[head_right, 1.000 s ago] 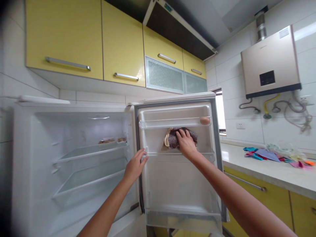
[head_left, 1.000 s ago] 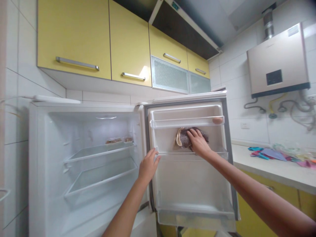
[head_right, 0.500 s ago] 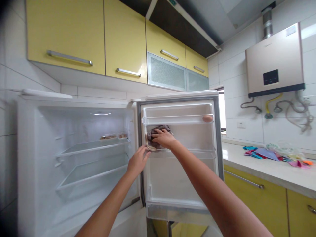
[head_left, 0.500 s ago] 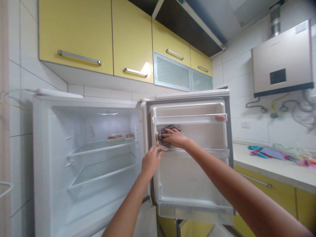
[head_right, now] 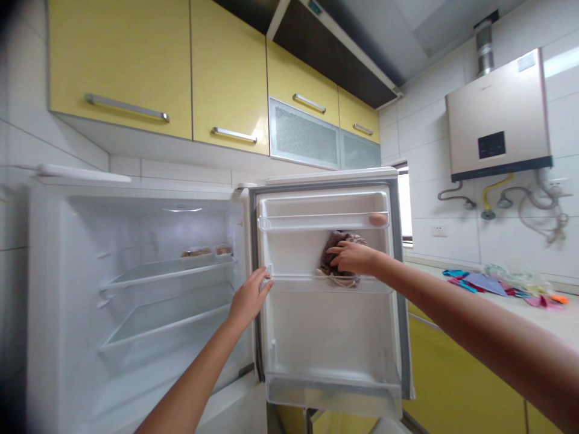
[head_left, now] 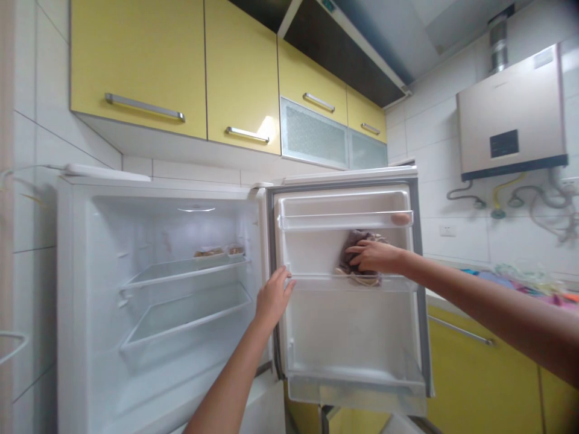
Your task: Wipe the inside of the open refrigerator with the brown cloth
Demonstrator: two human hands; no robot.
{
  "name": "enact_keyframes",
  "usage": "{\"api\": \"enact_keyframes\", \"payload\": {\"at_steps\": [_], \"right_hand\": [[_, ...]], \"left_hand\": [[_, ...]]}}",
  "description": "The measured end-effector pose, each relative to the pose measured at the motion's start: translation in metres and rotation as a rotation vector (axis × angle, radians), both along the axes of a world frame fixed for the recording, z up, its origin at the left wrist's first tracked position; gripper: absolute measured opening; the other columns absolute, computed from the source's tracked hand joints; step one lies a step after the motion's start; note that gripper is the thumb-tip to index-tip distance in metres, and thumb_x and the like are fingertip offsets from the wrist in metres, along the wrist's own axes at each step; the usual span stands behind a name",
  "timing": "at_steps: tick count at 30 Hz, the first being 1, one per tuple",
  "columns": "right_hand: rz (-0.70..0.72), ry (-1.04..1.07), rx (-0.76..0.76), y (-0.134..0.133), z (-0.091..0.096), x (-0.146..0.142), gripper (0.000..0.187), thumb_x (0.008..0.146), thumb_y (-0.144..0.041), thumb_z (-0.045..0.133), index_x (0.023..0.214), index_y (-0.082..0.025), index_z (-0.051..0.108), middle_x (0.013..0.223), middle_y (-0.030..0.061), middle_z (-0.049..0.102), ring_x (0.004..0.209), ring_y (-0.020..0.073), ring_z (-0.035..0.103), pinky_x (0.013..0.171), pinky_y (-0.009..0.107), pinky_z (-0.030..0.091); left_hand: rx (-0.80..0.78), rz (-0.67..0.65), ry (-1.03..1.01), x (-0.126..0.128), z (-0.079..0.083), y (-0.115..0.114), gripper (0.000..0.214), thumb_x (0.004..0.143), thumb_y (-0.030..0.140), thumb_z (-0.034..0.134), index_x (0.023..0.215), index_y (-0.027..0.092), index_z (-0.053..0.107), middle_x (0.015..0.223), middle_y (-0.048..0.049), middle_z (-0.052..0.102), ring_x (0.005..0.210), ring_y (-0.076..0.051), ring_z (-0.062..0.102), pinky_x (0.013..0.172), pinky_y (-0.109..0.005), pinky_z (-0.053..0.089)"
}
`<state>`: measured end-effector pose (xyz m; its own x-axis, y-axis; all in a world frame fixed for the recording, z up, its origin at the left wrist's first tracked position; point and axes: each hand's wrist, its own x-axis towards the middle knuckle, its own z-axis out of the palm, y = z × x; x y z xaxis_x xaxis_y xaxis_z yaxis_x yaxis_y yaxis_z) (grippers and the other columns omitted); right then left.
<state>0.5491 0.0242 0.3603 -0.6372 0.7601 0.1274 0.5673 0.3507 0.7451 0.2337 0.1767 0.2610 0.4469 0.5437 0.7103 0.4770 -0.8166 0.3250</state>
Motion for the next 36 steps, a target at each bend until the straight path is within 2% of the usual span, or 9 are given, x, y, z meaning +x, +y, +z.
{"api": "enact_keyframes", "payload": {"at_steps": [7, 12, 16, 21, 23, 26, 28, 33, 36], "right_hand": [[-0.122, 0.098, 0.058, -0.046, -0.004, 0.050, 0.025, 0.085, -0.008, 0.058, 0.077, -0.025, 0.075, 0.102, 0.0026, 0.076, 0.130, 0.0223, 0.055, 0.098, 0.038, 0.044], [-0.172, 0.109, 0.336, -0.054, -0.020, 0.063, 0.033, 0.089, -0.007, 0.050, 0.107, -0.023, 0.074, 0.125, 0.0072, 0.070, 0.123, 0.0278, 0.058, 0.097, 0.045, 0.048], [-0.320, 0.211, 0.530, -0.046, -0.033, 0.049, 0.045, 0.085, -0.005, 0.049, 0.125, -0.019, 0.065, 0.134, 0.0128, 0.064, 0.116, 0.0305, 0.059, 0.088, 0.044, 0.053], [-0.505, 0.442, 0.598, -0.018, -0.030, 0.010, 0.055, 0.087, -0.012, 0.048, 0.139, -0.027, 0.051, 0.139, 0.0109, 0.057, 0.110, 0.0258, 0.059, 0.069, 0.031, 0.055], [-0.494, 0.442, 0.601, -0.008, -0.026, -0.004, 0.053, 0.089, -0.013, 0.045, 0.139, -0.028, 0.050, 0.137, 0.0108, 0.057, 0.110, 0.0251, 0.057, 0.068, 0.029, 0.055], [-0.420, 0.331, 0.588, 0.000, -0.024, -0.015, 0.051, 0.087, -0.010, 0.047, 0.135, -0.026, 0.053, 0.133, 0.0135, 0.059, 0.109, 0.0262, 0.056, 0.071, 0.030, 0.056], [-0.445, 0.319, 0.605, -0.001, -0.024, -0.019, 0.049, 0.087, -0.009, 0.047, 0.132, -0.024, 0.054, 0.128, 0.0155, 0.060, 0.105, 0.0269, 0.057, 0.068, 0.030, 0.055], [-0.764, 0.621, 0.680, -0.007, -0.027, -0.025, 0.036, 0.087, -0.015, 0.048, 0.122, -0.017, 0.055, 0.118, 0.0203, 0.057, 0.091, 0.0291, 0.067, 0.064, 0.035, 0.055], [-0.880, 0.819, 0.684, -0.007, -0.029, -0.022, 0.038, 0.087, -0.021, 0.049, 0.123, -0.010, 0.052, 0.113, 0.0247, 0.057, 0.082, 0.0314, 0.071, 0.064, 0.039, 0.055]], "left_hand": [[0.021, 0.002, 0.001, 0.002, -0.001, 0.002, 0.028, 0.097, 0.041, 0.046, 0.111, 0.026, 0.065, 0.146, -0.0071, 0.058, 0.125, -0.025, 0.061, 0.104, -0.040, 0.049], [0.003, -0.015, -0.037, 0.002, -0.002, 0.002, 0.027, 0.096, 0.040, 0.048, 0.111, 0.025, 0.066, 0.145, -0.0085, 0.058, 0.122, -0.024, 0.063, 0.104, -0.039, 0.048], [-0.015, -0.018, -0.038, 0.002, -0.002, 0.001, 0.027, 0.096, 0.039, 0.048, 0.110, 0.025, 0.065, 0.146, -0.0089, 0.057, 0.122, -0.024, 0.063, 0.104, -0.040, 0.048], [-0.027, -0.037, -0.067, 0.004, -0.002, 0.001, 0.026, 0.097, 0.039, 0.047, 0.109, 0.023, 0.064, 0.147, -0.0107, 0.056, 0.123, -0.025, 0.062, 0.103, -0.041, 0.049], [-0.024, -0.046, -0.069, 0.004, -0.002, 0.002, 0.027, 0.097, 0.040, 0.046, 0.108, 0.023, 0.064, 0.147, -0.0105, 0.056, 0.120, -0.024, 0.064, 0.101, -0.040, 0.050], [-0.018, -0.047, -0.060, 0.003, -0.002, 0.002, 0.027, 0.096, 0.040, 0.046, 0.107, 0.024, 0.066, 0.146, -0.0105, 0.056, 0.115, -0.023, 0.066, 0.100, -0.041, 0.050], [-0.019, -0.039, -0.059, 0.003, -0.001, 0.002, 0.027, 0.096, 0.039, 0.047, 0.106, 0.024, 0.066, 0.146, -0.0106, 0.056, 0.114, -0.024, 0.066, 0.101, -0.041, 0.050], [-0.032, -0.024, -0.054, 0.004, -0.001, 0.000, 0.026, 0.096, 0.039, 0.047, 0.107, 0.024, 0.065, 0.147, -0.0098, 0.056, 0.115, -0.024, 0.066, 0.100, -0.040, 0.050], [-0.021, -0.021, -0.042, 0.004, -0.001, 0.000, 0.027, 0.097, 0.040, 0.046, 0.107, 0.024, 0.065, 0.147, -0.0093, 0.056, 0.113, -0.024, 0.066, 0.098, -0.040, 0.051]]}}
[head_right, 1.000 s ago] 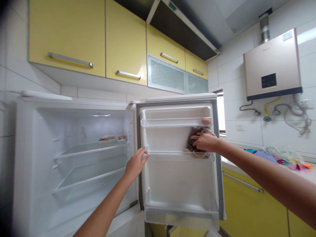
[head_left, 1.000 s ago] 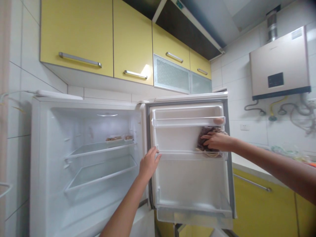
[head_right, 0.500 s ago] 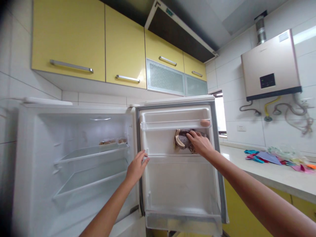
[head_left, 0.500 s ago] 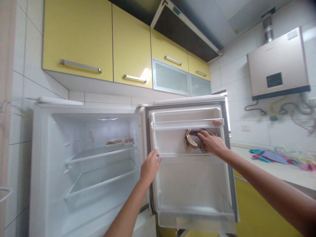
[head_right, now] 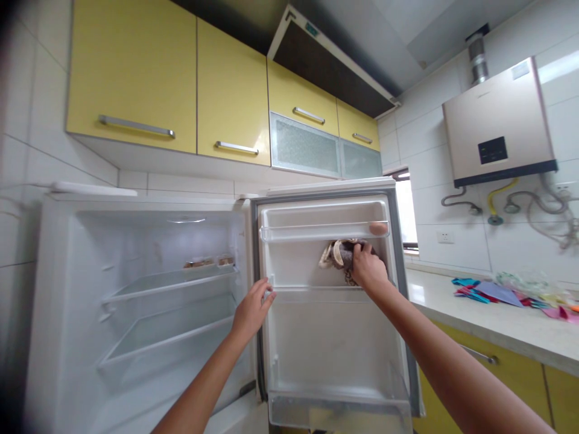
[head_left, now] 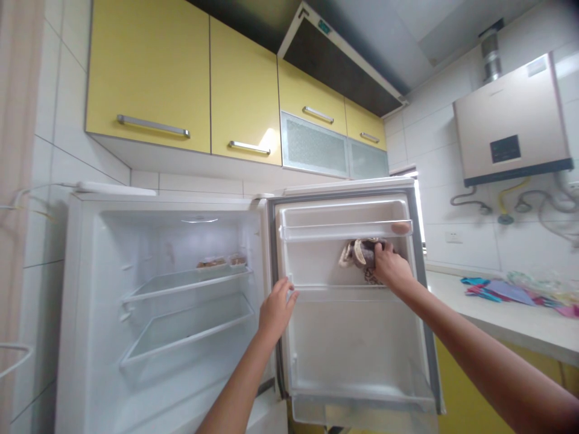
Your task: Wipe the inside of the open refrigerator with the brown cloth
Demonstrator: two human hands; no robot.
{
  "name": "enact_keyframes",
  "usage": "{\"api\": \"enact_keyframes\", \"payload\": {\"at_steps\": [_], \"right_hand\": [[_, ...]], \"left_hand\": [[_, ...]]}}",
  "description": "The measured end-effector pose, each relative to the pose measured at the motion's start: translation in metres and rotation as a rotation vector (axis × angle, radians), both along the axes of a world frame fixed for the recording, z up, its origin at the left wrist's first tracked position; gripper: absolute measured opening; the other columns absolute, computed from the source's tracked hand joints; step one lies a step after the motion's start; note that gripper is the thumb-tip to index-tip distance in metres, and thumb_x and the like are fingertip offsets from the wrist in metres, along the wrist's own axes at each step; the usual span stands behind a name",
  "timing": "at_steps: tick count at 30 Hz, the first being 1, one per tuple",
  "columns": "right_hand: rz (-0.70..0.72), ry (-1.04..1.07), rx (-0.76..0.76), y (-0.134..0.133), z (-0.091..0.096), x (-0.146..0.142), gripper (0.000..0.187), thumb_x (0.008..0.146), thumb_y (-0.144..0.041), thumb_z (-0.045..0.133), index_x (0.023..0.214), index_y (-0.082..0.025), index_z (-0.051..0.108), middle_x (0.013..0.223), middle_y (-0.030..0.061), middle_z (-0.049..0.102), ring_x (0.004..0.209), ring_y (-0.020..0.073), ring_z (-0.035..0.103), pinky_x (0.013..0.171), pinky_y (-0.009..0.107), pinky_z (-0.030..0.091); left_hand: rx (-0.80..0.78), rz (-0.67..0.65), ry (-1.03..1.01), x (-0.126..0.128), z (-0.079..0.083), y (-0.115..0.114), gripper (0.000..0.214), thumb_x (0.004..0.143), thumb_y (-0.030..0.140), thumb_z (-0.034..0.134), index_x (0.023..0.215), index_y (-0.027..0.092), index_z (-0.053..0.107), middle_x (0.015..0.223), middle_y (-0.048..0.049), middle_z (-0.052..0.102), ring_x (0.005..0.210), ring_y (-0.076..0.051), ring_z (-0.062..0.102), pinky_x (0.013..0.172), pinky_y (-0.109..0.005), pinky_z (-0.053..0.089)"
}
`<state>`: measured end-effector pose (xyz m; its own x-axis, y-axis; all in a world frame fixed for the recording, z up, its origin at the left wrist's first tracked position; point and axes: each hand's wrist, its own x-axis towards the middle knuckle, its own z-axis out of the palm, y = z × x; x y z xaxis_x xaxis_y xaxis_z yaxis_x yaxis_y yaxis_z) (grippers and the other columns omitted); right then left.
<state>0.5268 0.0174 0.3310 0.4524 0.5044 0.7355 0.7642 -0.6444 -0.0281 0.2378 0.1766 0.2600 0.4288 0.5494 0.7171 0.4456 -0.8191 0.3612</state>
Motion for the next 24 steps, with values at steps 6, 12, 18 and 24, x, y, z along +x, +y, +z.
{"api": "enact_keyframes", "payload": {"at_steps": [6, 12, 18, 24], "right_hand": [[0.049, 0.317, 0.080, -0.003, 0.001, 0.015, 0.062, 0.079, -0.024, 0.050, 0.135, 0.000, 0.039, 0.101, 0.0288, 0.068, 0.090, 0.0402, 0.072, 0.075, 0.047, 0.054], [0.067, 0.428, 0.079, 0.007, 0.000, 0.010, 0.068, 0.079, -0.032, 0.053, 0.136, 0.000, 0.038, 0.108, 0.0303, 0.069, 0.097, 0.0377, 0.071, 0.081, 0.045, 0.054], [0.110, 0.546, 0.053, 0.027, 0.001, -0.010, 0.071, 0.081, -0.038, 0.056, 0.134, 0.005, 0.038, 0.117, 0.0323, 0.065, 0.109, 0.0388, 0.068, 0.091, 0.045, 0.051], [0.274, 0.621, 0.011, 0.068, 0.007, -0.055, 0.068, 0.077, -0.032, 0.063, 0.133, 0.001, 0.043, 0.126, 0.0315, 0.062, 0.119, 0.0382, 0.063, 0.099, 0.044, 0.048]], "left_hand": [[-0.005, 0.002, 0.008, 0.000, 0.001, -0.001, 0.026, 0.096, 0.039, 0.047, 0.105, 0.024, 0.066, 0.146, -0.0092, 0.056, 0.111, -0.023, 0.067, 0.097, -0.038, 0.051], [-0.034, -0.039, -0.039, 0.004, -0.001, 0.000, 0.024, 0.096, 0.036, 0.048, 0.104, 0.022, 0.065, 0.146, -0.0115, 0.055, 0.109, -0.022, 0.067, 0.100, -0.039, 0.049], [-0.045, -0.062, -0.057, 0.007, -0.002, 0.000, 0.021, 0.095, 0.034, 0.049, 0.103, 0.021, 0.064, 0.144, -0.0122, 0.055, 0.105, -0.021, 0.067, 0.099, -0.039, 0.049], [-0.037, -0.050, -0.061, 0.008, -0.003, 0.001, 0.020, 0.095, 0.033, 0.049, 0.101, 0.022, 0.064, 0.144, -0.0125, 0.055, 0.102, -0.021, 0.068, 0.099, -0.040, 0.049]]}}
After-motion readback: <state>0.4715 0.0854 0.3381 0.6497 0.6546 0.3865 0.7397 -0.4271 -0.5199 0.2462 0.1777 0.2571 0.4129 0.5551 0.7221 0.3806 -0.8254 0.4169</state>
